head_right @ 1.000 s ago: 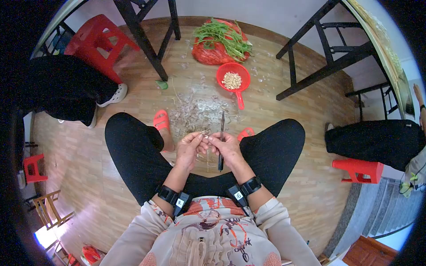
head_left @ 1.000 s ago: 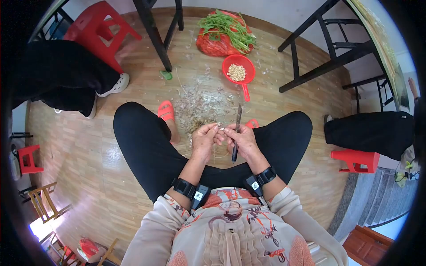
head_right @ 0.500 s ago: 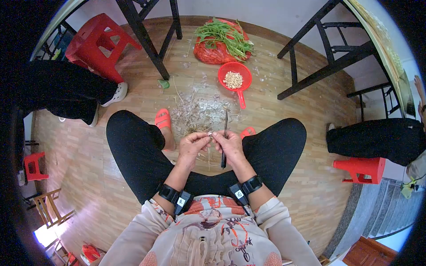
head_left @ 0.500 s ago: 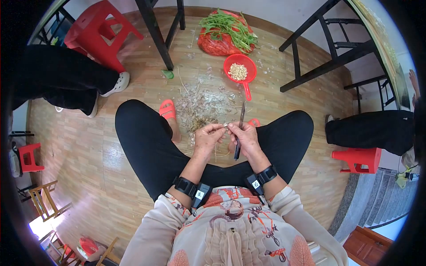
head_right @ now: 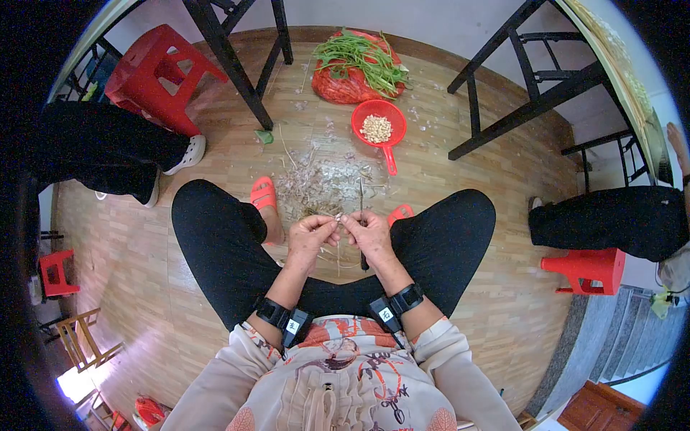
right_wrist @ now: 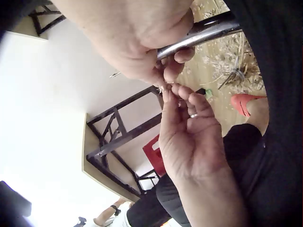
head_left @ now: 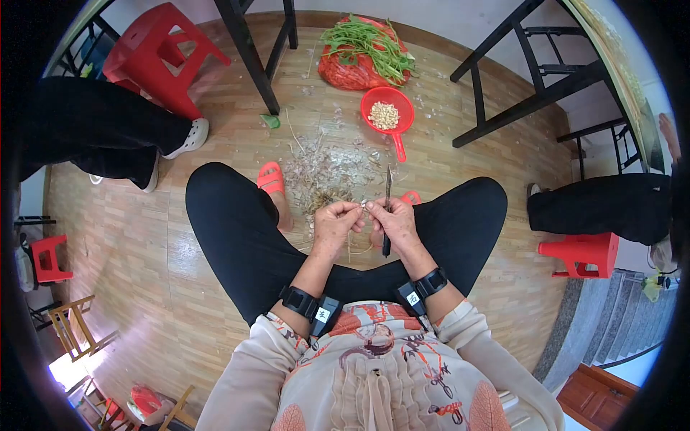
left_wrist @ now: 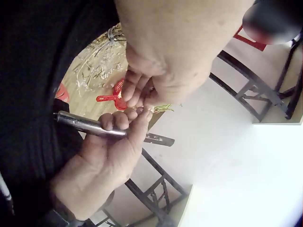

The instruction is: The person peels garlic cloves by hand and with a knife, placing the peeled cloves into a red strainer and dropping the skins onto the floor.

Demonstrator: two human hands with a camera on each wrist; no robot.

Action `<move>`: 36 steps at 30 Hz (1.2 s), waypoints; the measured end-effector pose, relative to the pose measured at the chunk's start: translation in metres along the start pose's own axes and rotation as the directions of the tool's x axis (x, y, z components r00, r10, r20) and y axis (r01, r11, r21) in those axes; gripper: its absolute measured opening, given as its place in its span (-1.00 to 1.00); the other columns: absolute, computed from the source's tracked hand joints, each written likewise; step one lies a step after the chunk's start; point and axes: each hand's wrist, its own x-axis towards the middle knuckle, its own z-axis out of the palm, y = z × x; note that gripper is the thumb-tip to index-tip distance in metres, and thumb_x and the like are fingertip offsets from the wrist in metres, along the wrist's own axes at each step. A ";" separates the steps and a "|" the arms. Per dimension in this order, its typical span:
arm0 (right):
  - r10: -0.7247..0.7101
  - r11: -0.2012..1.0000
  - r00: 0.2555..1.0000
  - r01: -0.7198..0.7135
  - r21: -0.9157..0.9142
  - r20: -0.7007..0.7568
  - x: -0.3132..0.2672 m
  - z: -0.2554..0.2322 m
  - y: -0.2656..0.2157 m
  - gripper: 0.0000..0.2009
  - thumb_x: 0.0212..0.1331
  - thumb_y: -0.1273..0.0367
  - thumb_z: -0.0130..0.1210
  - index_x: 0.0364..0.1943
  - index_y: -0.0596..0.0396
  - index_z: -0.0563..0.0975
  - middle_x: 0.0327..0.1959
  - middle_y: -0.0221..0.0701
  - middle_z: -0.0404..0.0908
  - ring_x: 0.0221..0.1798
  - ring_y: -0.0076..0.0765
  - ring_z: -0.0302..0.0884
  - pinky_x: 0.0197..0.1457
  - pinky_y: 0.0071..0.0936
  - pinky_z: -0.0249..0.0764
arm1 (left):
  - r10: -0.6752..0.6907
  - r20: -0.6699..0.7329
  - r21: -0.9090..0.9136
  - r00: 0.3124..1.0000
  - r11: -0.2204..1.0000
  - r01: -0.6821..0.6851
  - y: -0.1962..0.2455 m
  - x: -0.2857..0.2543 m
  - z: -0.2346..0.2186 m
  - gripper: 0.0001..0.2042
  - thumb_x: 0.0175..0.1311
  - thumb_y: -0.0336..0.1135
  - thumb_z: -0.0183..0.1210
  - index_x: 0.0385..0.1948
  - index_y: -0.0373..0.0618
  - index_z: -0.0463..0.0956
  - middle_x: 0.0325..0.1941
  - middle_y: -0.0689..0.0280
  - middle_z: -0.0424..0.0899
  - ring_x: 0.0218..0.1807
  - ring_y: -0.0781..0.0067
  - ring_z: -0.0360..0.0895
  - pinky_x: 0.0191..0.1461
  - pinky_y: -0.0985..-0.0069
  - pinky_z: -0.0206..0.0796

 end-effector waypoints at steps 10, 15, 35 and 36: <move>-0.002 1.000 1.000 0.002 0.011 0.009 -0.005 0.009 -0.006 -0.87 -0.02 0.39 0.06 -0.55 0.17 0.46 -0.70 -0.51 0.41 -0.75 -0.72 0.24 -0.71 -0.76 0.14 | 0.002 -0.067 0.007 0.998 1.000 -0.002 -0.002 -0.001 0.000 -0.93 0.00 -0.48 0.06 -0.54 -0.30 0.45 -0.65 0.29 0.49 -0.65 0.60 0.40 -0.59 0.70 0.27; 0.126 0.963 0.992 -0.124 0.241 0.006 -0.001 0.003 0.000 -0.86 0.00 0.35 0.04 -0.56 0.11 0.44 -0.72 -0.53 0.38 -0.76 -0.69 0.22 -0.72 -0.75 0.13 | -0.003 -0.058 0.039 0.998 0.999 0.005 -0.001 -0.001 0.000 -0.89 -0.01 -0.41 0.11 -0.59 -0.26 0.45 -0.67 0.32 0.47 -0.67 0.62 0.39 -0.62 0.71 0.25; 0.175 0.943 0.978 -0.199 0.268 0.111 -0.005 0.007 -0.004 -0.81 0.04 0.28 0.01 -0.58 0.08 0.41 -0.72 -0.54 0.37 -0.76 -0.67 0.23 -0.74 -0.73 0.13 | 0.011 0.025 0.027 1.000 1.000 -0.012 -0.011 0.003 -0.006 -0.84 -0.02 -0.42 0.13 -0.36 -0.20 0.48 -0.47 0.36 0.53 -0.48 0.65 0.38 -0.40 0.70 0.23; 0.187 0.940 0.974 -0.216 0.266 0.128 -0.005 0.007 -0.006 -0.81 0.04 0.28 0.01 -0.57 0.08 0.40 -0.71 -0.53 0.37 -0.75 -0.66 0.24 -0.74 -0.73 0.13 | 0.006 0.025 -0.009 1.000 1.000 -0.006 -0.010 0.003 -0.006 -0.85 -0.02 -0.43 0.14 -0.37 -0.19 0.48 -0.48 0.36 0.52 -0.48 0.66 0.38 -0.41 0.70 0.23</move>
